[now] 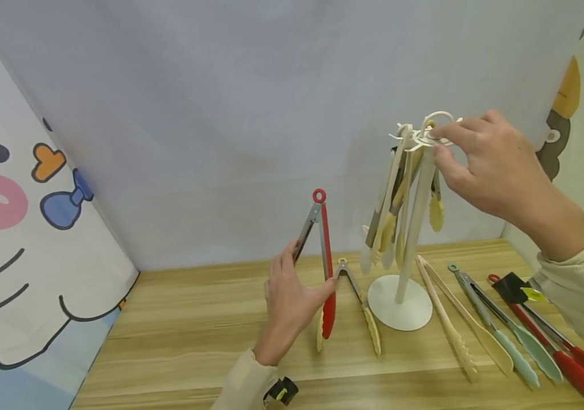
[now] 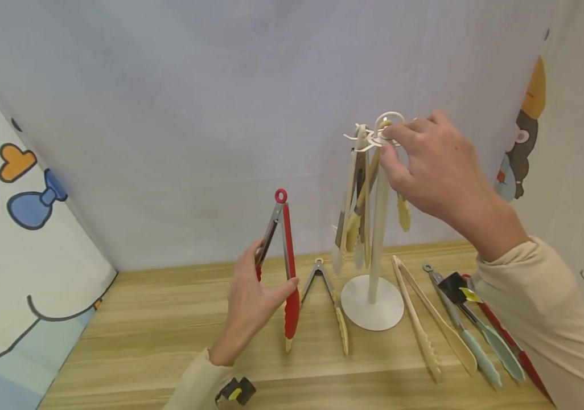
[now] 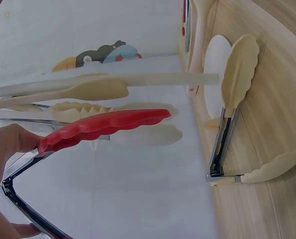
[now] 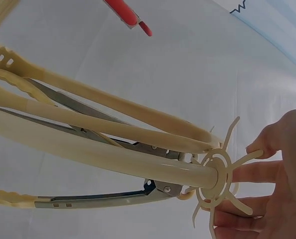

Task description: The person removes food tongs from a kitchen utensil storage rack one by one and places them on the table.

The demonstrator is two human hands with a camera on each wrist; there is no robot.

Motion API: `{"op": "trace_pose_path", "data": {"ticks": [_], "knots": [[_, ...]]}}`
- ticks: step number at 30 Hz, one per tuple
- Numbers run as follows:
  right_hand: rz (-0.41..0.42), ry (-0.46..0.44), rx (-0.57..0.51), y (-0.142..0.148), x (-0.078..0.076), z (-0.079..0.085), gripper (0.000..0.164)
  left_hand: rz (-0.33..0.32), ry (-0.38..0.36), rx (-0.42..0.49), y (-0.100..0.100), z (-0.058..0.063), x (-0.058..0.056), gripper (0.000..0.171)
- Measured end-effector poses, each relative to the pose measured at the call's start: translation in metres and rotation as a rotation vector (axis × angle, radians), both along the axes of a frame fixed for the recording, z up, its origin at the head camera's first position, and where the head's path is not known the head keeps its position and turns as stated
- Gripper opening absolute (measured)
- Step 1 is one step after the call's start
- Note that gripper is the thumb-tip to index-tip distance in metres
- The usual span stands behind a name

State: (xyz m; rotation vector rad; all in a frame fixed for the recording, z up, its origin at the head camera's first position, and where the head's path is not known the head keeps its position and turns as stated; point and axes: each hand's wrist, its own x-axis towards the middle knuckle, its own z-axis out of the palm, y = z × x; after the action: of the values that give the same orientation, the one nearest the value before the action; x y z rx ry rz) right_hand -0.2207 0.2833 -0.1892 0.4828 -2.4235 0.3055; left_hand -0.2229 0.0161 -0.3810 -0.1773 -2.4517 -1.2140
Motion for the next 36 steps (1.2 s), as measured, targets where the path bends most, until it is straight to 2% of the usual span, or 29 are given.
{"op": "trace_pose_path", "data": {"ticks": [11,22,36], "knots": [[-0.003,0.006,-0.006,0.0,0.0,0.0,0.03,0.031,-0.082,-0.027,-0.007,-0.007,-0.004,0.082],[-0.003,0.027,-0.003,0.001,0.0,-0.001,0.031,0.049,-0.097,-0.037,-0.013,-0.014,-0.008,0.082],[0.001,0.031,0.002,-0.001,-0.001,-0.002,0.032,0.087,-0.181,-0.063,-0.017,-0.026,-0.012,0.085]]}}
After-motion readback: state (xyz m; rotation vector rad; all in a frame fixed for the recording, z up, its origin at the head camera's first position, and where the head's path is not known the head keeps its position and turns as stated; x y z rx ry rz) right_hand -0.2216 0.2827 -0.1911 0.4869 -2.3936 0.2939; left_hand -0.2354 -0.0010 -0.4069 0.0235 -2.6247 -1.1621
